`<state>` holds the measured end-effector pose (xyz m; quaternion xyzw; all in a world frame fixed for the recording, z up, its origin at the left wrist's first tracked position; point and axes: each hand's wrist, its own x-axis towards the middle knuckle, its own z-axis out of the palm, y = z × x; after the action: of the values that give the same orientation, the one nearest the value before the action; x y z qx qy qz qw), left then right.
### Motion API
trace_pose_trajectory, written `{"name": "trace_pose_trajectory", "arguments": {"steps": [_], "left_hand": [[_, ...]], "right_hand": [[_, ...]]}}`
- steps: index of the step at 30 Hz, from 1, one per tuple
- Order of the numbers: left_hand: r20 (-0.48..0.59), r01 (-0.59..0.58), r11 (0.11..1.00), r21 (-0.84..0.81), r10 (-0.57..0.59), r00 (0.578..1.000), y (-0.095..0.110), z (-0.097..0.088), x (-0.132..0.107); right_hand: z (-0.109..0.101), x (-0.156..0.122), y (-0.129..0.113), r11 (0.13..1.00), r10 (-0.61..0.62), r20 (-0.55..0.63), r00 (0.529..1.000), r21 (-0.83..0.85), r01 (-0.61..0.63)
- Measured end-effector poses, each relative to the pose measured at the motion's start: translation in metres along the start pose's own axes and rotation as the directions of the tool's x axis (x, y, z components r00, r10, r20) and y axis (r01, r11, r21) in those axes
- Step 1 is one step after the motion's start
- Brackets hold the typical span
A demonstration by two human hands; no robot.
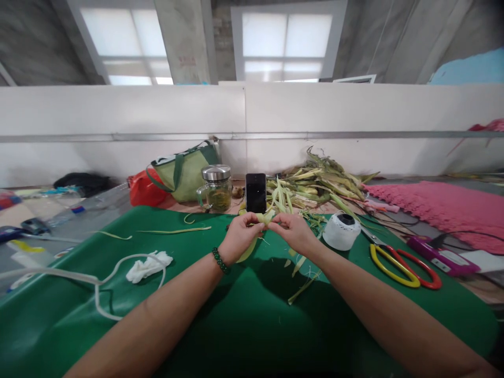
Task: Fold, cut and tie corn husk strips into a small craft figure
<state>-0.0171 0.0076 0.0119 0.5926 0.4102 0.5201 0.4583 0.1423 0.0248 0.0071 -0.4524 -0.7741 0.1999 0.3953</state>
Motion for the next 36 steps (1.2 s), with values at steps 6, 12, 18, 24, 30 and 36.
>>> {"name": "trace_pose_trajectory", "arguments": {"steps": [6,12,18,24,30,36], "left_hand": [[0.044,0.074,0.995,-0.064,-0.071,0.996,-0.001,0.001,-0.001],[0.023,0.113,0.985,-0.128,-0.11,0.994,-0.004,0.003,0.001],[0.088,0.1,0.995,-0.007,-0.099,0.991,-0.004,-0.001,0.001],[0.186,0.114,0.993,0.029,-0.118,0.976,-0.003,-0.001,-0.001],[0.2,0.109,0.994,-0.001,-0.107,0.974,-0.001,0.0,-0.003],[0.161,0.102,0.995,0.011,-0.103,0.982,0.001,0.001,-0.002]], "right_hand": [[0.0,0.001,0.002,1.0,0.0,-0.006,1.0,-0.011,-0.001],[0.0,-0.006,-0.001,0.993,-0.082,-0.022,0.996,-0.085,0.079],[-0.011,0.001,0.0,0.986,-0.084,-0.041,0.996,0.139,0.089],[-0.006,0.01,0.014,0.926,-0.011,0.213,0.977,0.37,-0.07],[-0.011,0.01,0.014,0.953,-0.053,0.207,0.977,0.303,-0.013],[-0.012,0.01,0.018,0.905,-0.055,0.339,0.939,0.415,-0.097]]}}
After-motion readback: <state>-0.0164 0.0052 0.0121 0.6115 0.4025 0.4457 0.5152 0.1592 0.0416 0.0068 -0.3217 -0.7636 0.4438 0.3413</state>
